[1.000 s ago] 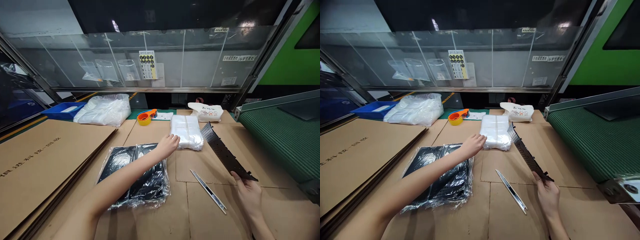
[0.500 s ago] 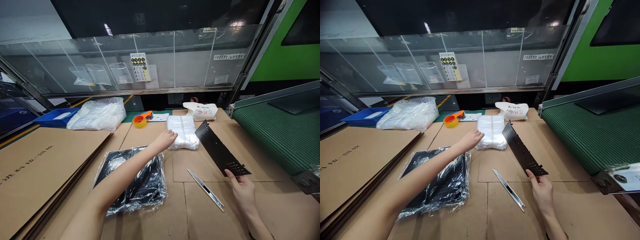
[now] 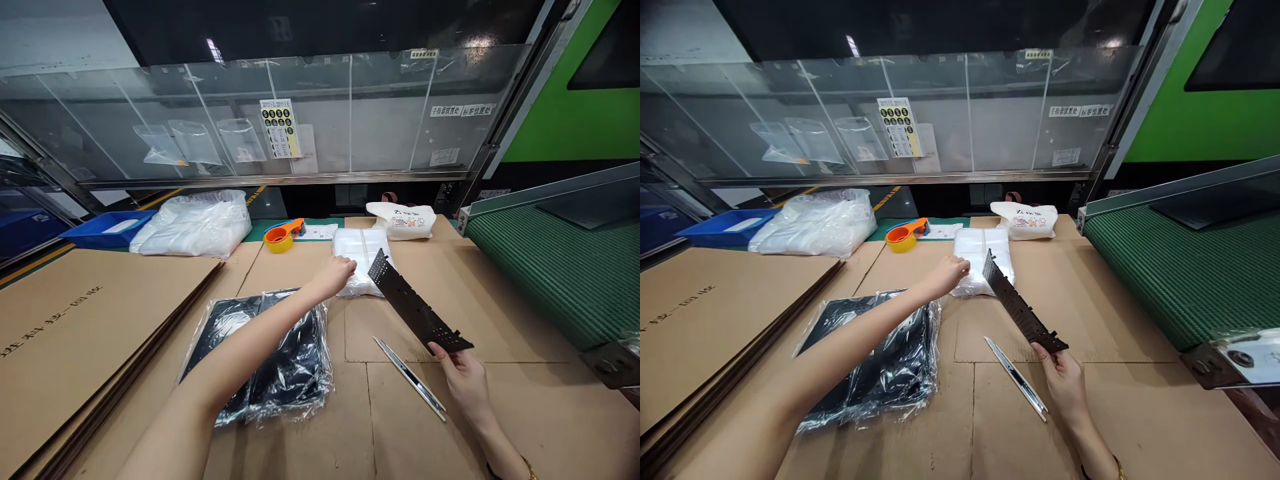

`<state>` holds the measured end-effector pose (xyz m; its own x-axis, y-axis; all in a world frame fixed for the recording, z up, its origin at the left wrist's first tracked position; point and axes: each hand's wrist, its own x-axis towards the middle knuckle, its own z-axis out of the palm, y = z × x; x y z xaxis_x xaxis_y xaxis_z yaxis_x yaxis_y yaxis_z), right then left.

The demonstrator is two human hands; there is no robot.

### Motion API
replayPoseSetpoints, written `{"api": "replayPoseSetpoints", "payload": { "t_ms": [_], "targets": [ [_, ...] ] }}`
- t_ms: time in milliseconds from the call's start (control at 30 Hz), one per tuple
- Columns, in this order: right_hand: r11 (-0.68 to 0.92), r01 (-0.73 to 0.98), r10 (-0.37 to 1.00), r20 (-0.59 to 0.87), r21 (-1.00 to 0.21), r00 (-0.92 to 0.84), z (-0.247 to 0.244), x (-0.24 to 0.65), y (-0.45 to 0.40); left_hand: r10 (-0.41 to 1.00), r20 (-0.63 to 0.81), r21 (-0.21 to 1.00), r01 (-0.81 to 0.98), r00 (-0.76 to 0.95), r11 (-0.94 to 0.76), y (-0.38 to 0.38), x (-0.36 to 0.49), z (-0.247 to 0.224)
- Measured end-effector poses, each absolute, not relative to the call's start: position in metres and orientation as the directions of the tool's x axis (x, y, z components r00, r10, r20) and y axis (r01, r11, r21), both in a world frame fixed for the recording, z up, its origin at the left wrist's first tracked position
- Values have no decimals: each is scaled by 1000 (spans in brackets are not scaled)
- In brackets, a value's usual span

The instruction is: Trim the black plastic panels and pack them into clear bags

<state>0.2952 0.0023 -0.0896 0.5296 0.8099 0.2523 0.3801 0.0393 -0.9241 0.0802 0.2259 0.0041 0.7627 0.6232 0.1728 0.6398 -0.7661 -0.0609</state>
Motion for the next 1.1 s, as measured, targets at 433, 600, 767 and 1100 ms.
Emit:
{"api": "replayPoseSetpoints", "payload": {
  "t_ms": [433,600,767,1100],
  "targets": [
    [72,441,845,289,-895,449,-85,285,3,733,110,152,718,671,-679,224,87,7],
    [49,483,849,291,-874,441,-82,281,4,808,87,417,715,582,-561,228,90,8],
    [21,507,850,283,-862,445,-82,276,5,910,87,755,569,405,-326,239,93,9],
    [-48,416,856,177,-908,486,-73,278,6,973,-26,977,210,231,-24,227,97,17]
  ]
}}
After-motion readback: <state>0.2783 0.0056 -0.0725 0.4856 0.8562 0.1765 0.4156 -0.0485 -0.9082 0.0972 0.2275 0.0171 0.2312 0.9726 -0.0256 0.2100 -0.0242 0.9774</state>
